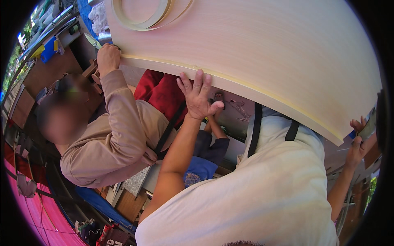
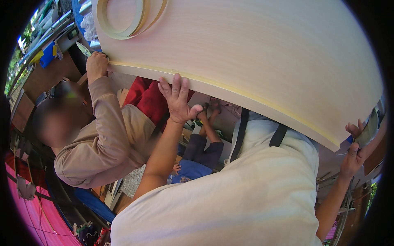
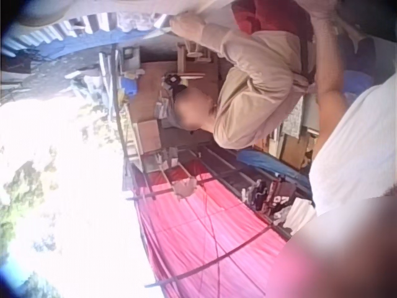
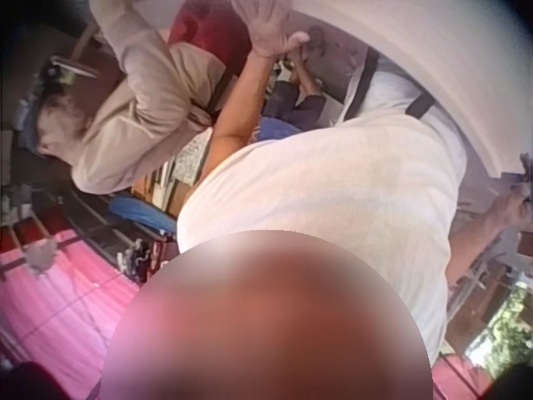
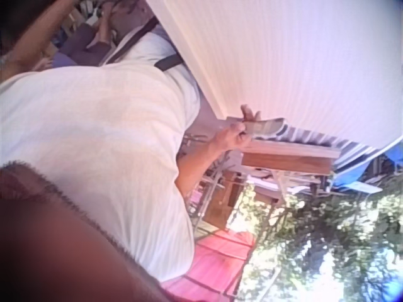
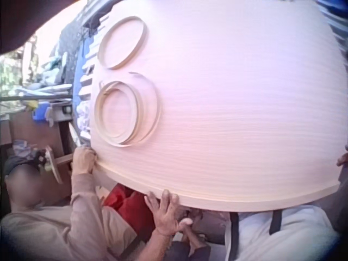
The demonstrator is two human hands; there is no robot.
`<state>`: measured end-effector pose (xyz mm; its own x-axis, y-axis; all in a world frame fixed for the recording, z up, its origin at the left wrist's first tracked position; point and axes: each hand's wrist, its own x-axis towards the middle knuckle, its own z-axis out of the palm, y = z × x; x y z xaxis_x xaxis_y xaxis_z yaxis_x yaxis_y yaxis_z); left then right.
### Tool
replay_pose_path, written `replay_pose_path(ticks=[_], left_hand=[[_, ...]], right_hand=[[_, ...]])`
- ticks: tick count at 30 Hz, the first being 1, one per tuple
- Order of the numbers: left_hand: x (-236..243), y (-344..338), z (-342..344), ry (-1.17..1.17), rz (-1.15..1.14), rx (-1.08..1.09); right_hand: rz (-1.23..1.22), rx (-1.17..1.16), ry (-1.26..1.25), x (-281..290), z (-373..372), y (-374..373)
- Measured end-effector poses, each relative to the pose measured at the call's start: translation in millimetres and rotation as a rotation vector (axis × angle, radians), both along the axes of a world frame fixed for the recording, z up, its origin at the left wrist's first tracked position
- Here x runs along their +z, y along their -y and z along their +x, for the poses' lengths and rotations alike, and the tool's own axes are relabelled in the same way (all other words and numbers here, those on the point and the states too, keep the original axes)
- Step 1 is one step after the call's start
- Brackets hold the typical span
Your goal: The person uses a utility knife to trim the edge of a large sheet of light-colored wood veneer on a workbench. They repeatedly score and peel away the excess veneer along the edge while a coworker assists by holding the sheet and using scissors.
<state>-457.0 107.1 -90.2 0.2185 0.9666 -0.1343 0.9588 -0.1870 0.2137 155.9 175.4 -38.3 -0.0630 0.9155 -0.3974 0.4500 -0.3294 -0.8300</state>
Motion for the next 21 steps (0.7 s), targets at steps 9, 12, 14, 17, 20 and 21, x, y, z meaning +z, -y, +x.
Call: replay_pose_path(ticks=[9,12,14,17,20,21], left_hand=[[-16,-36,-67,0.003,0.14,0.314],[-12,-15,-48,-0.008,0.072,0.144],[-2,1,-35,-0.026,0.037,-0.005],[0,0,-41,-0.041,0.093,-0.034],[-12,-37,-97,-0.033,0.268,0.302],[-14,-51,-118,-0.064,0.326,0.368]], right_hand=[[0.002,-0.004,0.027,-8,-13,-16],[0.005,-0.023,0.029,-10,-13,-12],[-0.007,-0.033,0.032,-11,-13,-10],[-0.012,-0.006,0.035,-14,-14,-9],[0.012,0.031,0.048,-13,-16,-14],[0.009,0.041,0.037,-12,-17,-15]])
